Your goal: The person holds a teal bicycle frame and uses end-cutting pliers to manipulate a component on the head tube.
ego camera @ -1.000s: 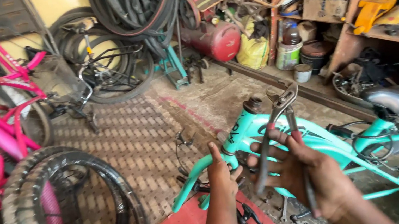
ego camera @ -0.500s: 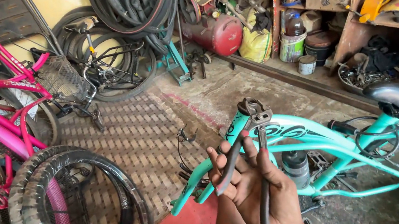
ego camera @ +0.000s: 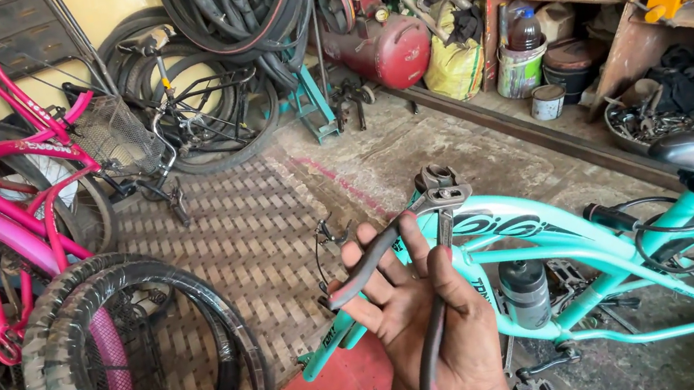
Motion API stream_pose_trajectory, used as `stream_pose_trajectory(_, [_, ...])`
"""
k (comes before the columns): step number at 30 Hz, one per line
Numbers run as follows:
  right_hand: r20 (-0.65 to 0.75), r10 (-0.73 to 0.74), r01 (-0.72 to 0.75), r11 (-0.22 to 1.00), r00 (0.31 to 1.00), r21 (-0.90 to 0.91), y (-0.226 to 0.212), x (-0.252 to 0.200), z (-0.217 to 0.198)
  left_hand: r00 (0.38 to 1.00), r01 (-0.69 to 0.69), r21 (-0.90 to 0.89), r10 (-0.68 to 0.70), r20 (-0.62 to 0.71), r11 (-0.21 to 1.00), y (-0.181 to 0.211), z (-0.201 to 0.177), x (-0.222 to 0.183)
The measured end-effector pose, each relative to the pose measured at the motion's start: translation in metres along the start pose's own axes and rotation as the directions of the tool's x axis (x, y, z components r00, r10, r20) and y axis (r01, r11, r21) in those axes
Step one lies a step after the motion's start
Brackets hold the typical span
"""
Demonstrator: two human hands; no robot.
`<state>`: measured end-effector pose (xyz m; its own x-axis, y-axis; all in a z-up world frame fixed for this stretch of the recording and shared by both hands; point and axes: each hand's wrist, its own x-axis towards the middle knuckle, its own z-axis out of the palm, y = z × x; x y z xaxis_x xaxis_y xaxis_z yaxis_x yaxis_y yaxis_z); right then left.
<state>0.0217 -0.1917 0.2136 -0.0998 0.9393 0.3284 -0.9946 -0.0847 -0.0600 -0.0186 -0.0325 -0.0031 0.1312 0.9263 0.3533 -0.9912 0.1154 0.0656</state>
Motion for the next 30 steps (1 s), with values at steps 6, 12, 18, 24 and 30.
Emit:
stream_pose_trajectory(6, [-0.021,0.019,-0.018,1.0,1.0,0.02,0.0,0.0,-0.001,0.986,-0.013,0.084,0.027,-0.167,0.996,-0.004,0.046,-0.012])
stream_pose_trajectory(12, [-0.011,0.019,-0.019,1.0,1.0,0.009,0.0,0.002,-0.002,0.969,-0.033,0.112,0.059,-0.241,0.993,-0.007,0.098,-0.021])
stream_pose_trajectory(18, [0.04,0.011,-0.011,1.0,0.999,0.002,0.0,0.004,-0.004,0.971,-0.064,0.073,0.079,-0.227,0.995,-0.013,0.116,-0.027])
stream_pose_trajectory(24, [-0.048,0.025,-0.025,1.0,0.999,0.001,0.0,0.001,0.0,0.983,-0.126,-0.054,0.117,-0.142,0.991,-0.02,0.112,-0.03])
stream_pose_trajectory(30, [-0.032,-0.011,0.01,0.999,0.999,-0.039,0.0,0.001,0.005,0.985,-0.128,-0.342,0.159,0.064,0.931,-0.031,0.141,-0.044])
